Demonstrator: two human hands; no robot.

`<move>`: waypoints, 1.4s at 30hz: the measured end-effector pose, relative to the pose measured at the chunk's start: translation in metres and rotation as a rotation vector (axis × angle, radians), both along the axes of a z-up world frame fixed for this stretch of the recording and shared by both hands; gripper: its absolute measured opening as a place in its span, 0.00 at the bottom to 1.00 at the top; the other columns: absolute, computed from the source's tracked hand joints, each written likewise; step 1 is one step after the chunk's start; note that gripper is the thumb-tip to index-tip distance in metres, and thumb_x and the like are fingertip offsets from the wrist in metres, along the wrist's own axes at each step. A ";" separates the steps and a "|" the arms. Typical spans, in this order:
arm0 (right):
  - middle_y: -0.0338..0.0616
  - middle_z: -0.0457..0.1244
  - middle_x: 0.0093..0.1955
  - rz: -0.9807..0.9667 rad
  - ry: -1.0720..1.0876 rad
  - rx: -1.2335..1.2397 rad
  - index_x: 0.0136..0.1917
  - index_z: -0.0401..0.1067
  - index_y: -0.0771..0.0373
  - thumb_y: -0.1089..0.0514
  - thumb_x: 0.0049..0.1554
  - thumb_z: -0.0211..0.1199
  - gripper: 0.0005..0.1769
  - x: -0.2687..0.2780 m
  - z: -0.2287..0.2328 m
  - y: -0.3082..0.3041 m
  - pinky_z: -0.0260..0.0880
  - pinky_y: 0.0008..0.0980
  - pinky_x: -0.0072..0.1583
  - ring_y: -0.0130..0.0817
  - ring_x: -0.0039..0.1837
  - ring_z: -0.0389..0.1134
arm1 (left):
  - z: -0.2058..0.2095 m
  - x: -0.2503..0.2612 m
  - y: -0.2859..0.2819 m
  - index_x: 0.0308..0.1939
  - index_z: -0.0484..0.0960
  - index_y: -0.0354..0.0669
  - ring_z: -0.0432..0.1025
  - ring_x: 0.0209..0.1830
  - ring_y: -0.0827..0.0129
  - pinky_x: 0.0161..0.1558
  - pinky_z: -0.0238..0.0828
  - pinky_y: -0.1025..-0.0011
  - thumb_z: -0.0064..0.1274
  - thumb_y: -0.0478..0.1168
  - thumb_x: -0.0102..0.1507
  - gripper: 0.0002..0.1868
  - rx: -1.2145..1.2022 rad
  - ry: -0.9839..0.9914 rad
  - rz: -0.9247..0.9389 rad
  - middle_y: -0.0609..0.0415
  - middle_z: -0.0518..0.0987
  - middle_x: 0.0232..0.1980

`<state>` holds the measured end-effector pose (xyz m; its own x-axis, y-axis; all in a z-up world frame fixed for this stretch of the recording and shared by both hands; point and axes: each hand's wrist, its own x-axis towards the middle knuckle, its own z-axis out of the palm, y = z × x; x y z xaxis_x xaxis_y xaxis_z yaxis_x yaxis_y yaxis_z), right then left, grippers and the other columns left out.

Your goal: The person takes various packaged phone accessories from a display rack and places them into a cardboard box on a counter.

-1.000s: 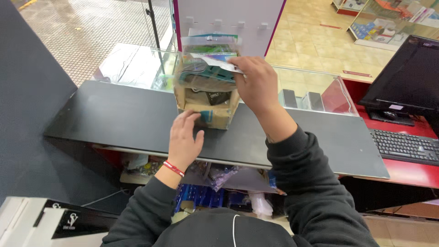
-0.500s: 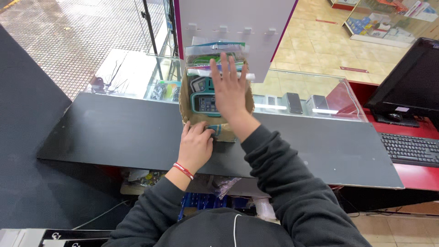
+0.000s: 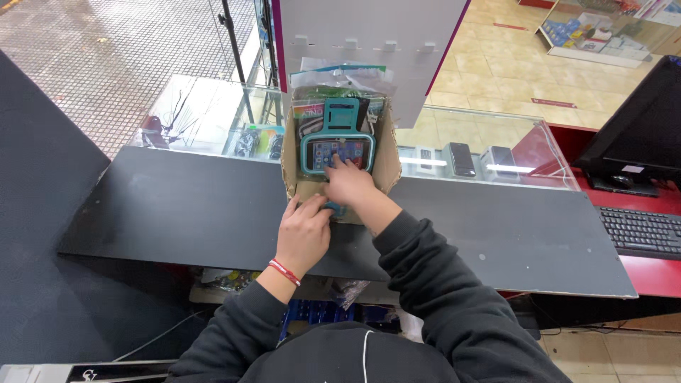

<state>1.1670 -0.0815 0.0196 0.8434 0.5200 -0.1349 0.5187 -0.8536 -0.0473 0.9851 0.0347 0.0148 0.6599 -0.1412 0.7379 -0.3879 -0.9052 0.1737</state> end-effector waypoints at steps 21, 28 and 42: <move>0.54 0.43 0.86 -0.034 0.092 0.057 0.81 0.60 0.48 0.47 0.60 0.47 0.36 -0.013 0.032 0.005 0.59 0.70 0.70 0.59 0.82 0.51 | 0.002 -0.018 0.004 0.58 0.80 0.49 0.63 0.75 0.53 0.74 0.50 0.45 0.51 0.37 0.59 0.22 0.076 0.050 -0.029 0.46 0.68 0.74; 0.53 0.59 0.76 0.110 -0.271 0.198 0.79 0.60 0.56 0.55 0.62 0.45 0.33 -0.107 0.066 -0.011 0.52 0.73 0.72 0.58 0.76 0.60 | -0.001 -0.040 0.007 0.63 0.77 0.49 0.61 0.77 0.49 0.71 0.58 0.47 0.51 0.37 0.59 0.26 0.076 0.058 0.042 0.43 0.65 0.76; 0.54 0.68 0.66 0.354 0.002 0.772 0.76 0.67 0.56 0.56 0.65 0.55 0.26 -0.272 0.034 -0.067 0.49 0.64 0.76 0.54 0.73 0.64 | -0.004 -0.205 -0.020 0.70 0.72 0.51 0.64 0.73 0.51 0.66 0.64 0.55 0.48 0.41 0.64 0.28 -0.020 0.069 0.362 0.47 0.67 0.74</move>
